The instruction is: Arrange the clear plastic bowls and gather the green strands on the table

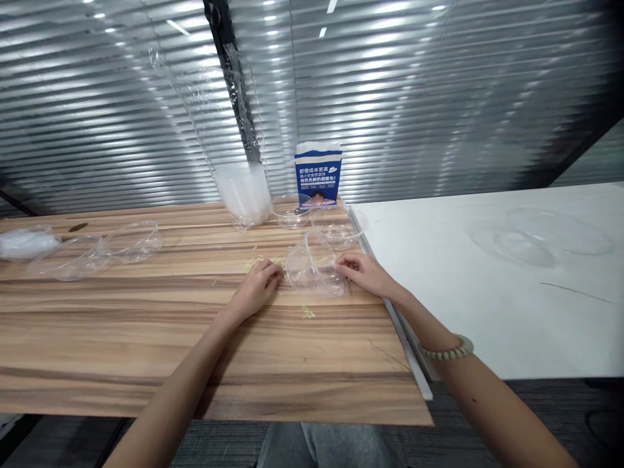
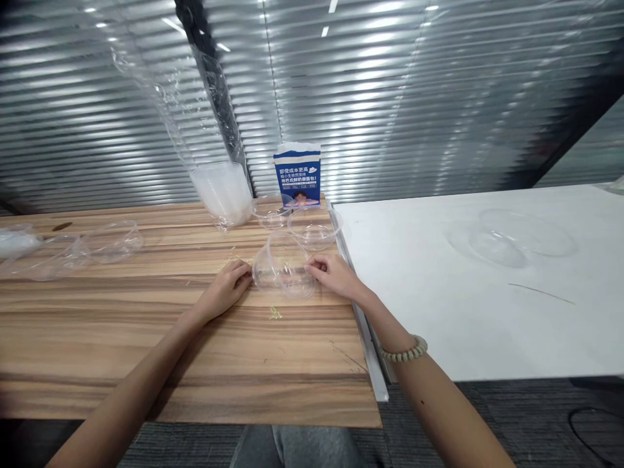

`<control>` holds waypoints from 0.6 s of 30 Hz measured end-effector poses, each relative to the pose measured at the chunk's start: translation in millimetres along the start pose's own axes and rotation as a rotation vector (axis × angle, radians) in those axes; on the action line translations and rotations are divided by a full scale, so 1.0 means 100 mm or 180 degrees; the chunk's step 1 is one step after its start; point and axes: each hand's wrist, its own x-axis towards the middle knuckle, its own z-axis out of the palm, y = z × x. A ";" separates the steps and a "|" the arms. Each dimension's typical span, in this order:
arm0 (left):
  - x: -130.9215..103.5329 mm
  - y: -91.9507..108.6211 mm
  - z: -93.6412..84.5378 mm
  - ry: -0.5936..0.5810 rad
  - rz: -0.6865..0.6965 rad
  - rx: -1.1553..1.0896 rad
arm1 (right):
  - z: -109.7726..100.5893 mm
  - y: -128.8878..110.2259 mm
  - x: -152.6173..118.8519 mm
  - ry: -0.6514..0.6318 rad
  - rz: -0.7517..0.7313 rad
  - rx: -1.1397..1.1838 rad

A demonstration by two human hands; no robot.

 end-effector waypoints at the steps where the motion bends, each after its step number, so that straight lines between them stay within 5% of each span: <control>1: 0.00 0.00 0.00 -0.0007 0.0000 0.0006 | 0.00 0.00 0.00 0.0006 0.0008 0.0000; 18: 0.00 -0.01 0.00 -0.0011 0.0012 0.0017 | -0.01 -0.03 -0.01 -0.0047 -0.0031 -0.0124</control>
